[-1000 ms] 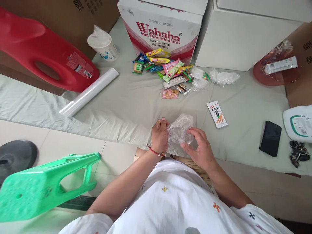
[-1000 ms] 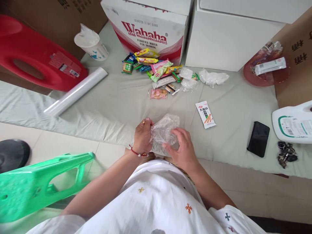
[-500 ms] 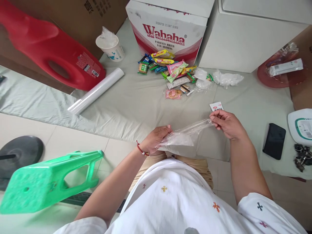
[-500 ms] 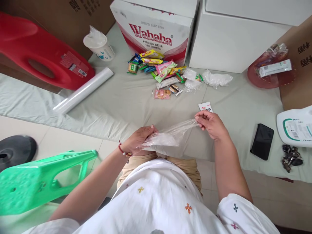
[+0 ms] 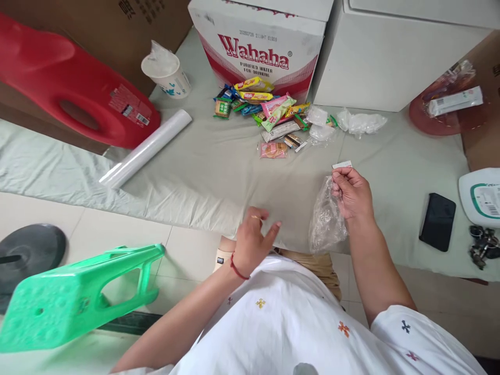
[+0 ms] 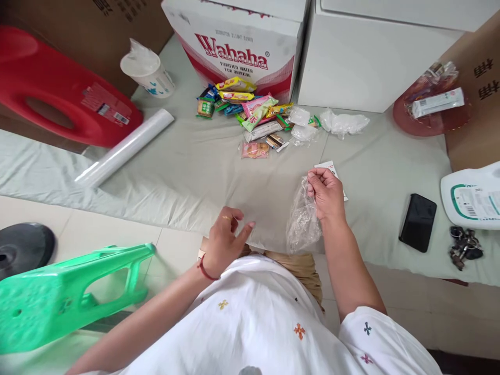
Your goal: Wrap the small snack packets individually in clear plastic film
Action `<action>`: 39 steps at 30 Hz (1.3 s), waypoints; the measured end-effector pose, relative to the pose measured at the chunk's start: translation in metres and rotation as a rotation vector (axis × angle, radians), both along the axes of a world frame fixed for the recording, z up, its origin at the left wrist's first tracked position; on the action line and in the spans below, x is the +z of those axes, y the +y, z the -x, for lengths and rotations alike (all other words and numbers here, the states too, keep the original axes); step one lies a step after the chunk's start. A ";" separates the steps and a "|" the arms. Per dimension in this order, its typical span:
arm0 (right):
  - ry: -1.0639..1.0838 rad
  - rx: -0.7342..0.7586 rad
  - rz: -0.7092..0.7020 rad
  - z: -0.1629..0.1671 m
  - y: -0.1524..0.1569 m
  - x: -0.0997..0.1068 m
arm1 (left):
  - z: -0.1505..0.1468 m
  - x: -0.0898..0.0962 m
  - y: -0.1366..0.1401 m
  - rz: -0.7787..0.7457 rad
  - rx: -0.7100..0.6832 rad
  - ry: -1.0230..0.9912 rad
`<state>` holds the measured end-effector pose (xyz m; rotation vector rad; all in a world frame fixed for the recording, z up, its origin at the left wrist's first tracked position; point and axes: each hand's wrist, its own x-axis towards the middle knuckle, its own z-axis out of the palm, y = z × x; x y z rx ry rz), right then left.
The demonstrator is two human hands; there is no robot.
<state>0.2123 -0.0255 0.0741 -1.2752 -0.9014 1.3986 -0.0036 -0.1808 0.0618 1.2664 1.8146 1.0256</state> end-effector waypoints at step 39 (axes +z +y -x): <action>-0.165 0.153 0.141 -0.056 -0.074 0.002 | -0.003 0.007 0.013 0.303 0.131 -1.193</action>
